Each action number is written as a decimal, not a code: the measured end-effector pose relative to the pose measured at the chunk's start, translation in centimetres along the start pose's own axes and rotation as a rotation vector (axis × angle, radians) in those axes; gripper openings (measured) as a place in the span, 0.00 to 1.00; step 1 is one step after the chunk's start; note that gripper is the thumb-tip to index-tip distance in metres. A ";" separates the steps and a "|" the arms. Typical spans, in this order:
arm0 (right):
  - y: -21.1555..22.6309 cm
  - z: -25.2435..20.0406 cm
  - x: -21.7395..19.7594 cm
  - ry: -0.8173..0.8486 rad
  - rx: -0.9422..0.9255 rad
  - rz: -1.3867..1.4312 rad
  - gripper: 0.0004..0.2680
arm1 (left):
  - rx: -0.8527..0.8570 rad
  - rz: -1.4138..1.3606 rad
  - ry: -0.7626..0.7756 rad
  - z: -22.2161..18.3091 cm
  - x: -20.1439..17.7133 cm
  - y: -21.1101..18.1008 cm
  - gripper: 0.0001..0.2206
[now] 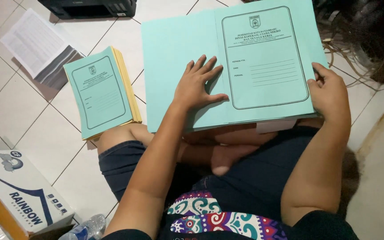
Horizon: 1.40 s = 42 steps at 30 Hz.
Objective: Folding and stacking paper folders on the floor in a print shop environment.
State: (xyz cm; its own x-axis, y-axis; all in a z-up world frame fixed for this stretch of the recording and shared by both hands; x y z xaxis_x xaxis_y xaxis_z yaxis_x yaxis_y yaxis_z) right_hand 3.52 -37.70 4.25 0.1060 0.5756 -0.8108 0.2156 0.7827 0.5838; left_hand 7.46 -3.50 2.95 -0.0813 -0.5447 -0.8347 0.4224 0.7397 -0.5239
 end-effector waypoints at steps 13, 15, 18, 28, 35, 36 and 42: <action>0.3 -0.1 0.3 -0.024 -0.034 -0.051 0.19 | -0.006 0.002 -0.010 0.0 0.2 0.2 0.44; 0.0 0.0 0.5 -0.043 -0.077 -0.061 0.18 | -0.019 -0.003 -0.017 0.0 0.2 0.2 0.43; 0.8 -0.2 0.1 -0.039 -0.080 -0.082 0.17 | -0.014 -0.003 -0.016 0.1 0.3 0.3 0.43; 1.4 -0.7 -0.5 -0.029 -0.220 0.031 0.15 | -0.015 0.007 -0.004 0.1 0.2 0.3 0.43; 2.2 -0.4 3.2 0.160 0.077 1.071 0.26 | -0.028 -0.016 0.014 0.0 -0.3 -0.1 0.40; 1.0 0.1 5.2 0.025 0.342 1.294 0.17 | -0.021 -0.017 0.019 0.0 -0.3 -0.1 0.40; 7.5 -2.0 9.5 -0.102 -0.404 0.720 0.17 | -0.017 0.032 0.071 0.1 1.2 1.9 0.29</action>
State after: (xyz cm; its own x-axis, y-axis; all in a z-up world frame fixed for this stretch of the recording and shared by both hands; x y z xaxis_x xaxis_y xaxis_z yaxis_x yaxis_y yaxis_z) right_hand 4.19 -25.87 0.96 0.1764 0.9590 -0.2218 -0.3019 0.2672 0.9151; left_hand 8.25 -2.80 0.93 -0.1321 -0.4919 -0.8606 0.4100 0.7633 -0.4992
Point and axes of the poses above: each hand's wrist, its own z-axis towards the middle knuckle, its own x-axis out of the palm, y = z × x, the point moved 3 cm from there along z, towards the middle knuckle, and after that the axes turned 10 degrees about -z, right-handed, at the moved point
